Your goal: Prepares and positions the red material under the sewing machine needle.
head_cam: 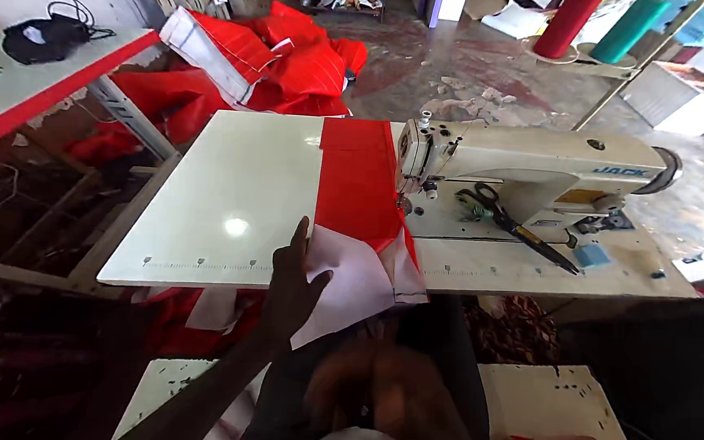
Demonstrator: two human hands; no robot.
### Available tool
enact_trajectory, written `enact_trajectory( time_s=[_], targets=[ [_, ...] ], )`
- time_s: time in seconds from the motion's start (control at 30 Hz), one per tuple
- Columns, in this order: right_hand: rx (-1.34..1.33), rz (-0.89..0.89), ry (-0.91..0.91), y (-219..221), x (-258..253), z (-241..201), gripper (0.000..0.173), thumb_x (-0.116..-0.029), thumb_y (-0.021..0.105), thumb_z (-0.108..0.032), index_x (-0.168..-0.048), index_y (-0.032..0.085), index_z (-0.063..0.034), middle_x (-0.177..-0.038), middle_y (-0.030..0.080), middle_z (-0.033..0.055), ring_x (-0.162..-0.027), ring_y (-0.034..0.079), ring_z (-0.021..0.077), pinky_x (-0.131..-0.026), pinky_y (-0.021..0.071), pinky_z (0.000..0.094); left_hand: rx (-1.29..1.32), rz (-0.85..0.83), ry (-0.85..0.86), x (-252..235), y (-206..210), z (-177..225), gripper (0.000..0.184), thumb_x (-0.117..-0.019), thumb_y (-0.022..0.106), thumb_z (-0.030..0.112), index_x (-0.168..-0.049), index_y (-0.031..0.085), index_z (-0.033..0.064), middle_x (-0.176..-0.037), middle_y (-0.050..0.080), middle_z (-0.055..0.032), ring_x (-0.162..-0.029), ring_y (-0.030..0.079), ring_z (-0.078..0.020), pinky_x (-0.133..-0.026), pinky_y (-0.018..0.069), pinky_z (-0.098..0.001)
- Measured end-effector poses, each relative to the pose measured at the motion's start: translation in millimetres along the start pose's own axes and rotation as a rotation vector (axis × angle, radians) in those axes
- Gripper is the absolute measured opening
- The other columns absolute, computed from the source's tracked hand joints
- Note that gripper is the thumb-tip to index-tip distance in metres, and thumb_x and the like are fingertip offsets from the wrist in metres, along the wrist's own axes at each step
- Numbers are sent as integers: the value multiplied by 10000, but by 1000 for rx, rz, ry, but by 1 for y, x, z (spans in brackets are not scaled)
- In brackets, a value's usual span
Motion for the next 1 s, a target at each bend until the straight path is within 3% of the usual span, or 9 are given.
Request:
enact_trajectory(
  time_s=[0.13, 0.2, 0.37, 0.47, 0.57, 0.63, 0.7, 0.87, 1.0],
  targets=[
    [619, 453, 71, -129, 14, 76, 604, -904, 752, -389, -1375, 601, -42, -1373, 620, 97, -1214, 624, 187, -996, 563, 386, 96, -207, 227, 15, 2, 24, 322, -928, 639, 159, -1244, 695, 142, -1084, 709, -27, -993, 679, -175, -864, 586, -439],
    [561, 440, 90, -144, 16, 88, 603, -934, 711, -415, -1367, 591, -12, -1316, 662, 93, -1210, 633, 192, -1018, 546, 386, 139, -331, 371, 24, 2, 45, 270, -936, 574, 174, -1149, 740, 173, -1072, 703, 43, -996, 674, -83, -871, 602, -349],
    [177, 436, 188, -136, 6, 108, 480, -1096, 370, -336, -1207, 638, 47, -1056, 736, 133, -978, 716, 218, -891, 595, 390, 344, -447, 295, 19, -11, 74, 321, -898, 637, 124, -1199, 706, 212, -1026, 695, 62, -821, 651, -72, -691, 574, -243],
    [256, 567, 117, -143, -5, 111, 365, -1064, 457, -267, -1176, 685, -5, -1181, 703, 107, -1102, 668, 216, -968, 560, 423, 667, -400, 29, 7, -25, 76, 484, -841, 661, 12, -1304, 642, 151, -1104, 693, -61, -854, 667, -184, -697, 585, -316],
    [84, 541, 272, -142, -24, 125, 496, -1087, 352, -377, -1333, 584, -14, -1226, 682, 91, -1093, 671, 179, -958, 559, 395, 922, -304, -263, 5, -27, 66, 657, -898, 559, -80, -1476, 457, 215, -1237, 661, -114, -924, 707, -243, -752, 619, -377],
    [-220, 434, 408, -134, -42, 141, 698, -1064, 189, -606, -1339, 549, -75, -1122, 703, 76, -966, 696, 167, -856, 585, 369, 1077, -283, -426, 11, -18, 59, 773, -923, 545, -93, -1539, 354, 332, -1254, 653, -120, -905, 716, -250, -754, 621, -388],
    [-513, 368, 434, -124, -53, 151, 730, -1008, 240, -714, -1262, 620, -145, -1090, 713, 61, -955, 694, 164, -826, 584, 365, 1162, -337, -500, 21, -5, 53, 851, -909, 561, -101, -1557, 300, 385, -1250, 653, -122, -895, 719, -246, -766, 623, -391],
    [-691, 477, 349, -109, -43, 145, 271, -1034, 533, -369, -1118, 696, -169, -996, 738, 54, -916, 722, 159, -807, 613, 375, 1090, -415, -542, 32, 8, 35, 626, -855, 590, -82, -1420, 560, 186, -1176, 660, -152, -873, 701, -225, -726, 617, -354],
    [-514, 512, 379, -119, -7, 125, 161, -929, 647, -215, -1031, 691, -97, -885, 745, 83, -800, 735, 145, -745, 630, 342, 845, -392, -426, 28, 11, 16, 382, -1059, 454, 311, -1262, 707, 108, -1098, 706, -88, -904, 666, -170, -777, 550, -309]
  ],
)
Point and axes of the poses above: each hand's wrist, its own x-axis away from the middle knuckle, its own y-axis out of the palm, z = x × y, the point moved 8 cm from there along -x, towards the middle knuckle
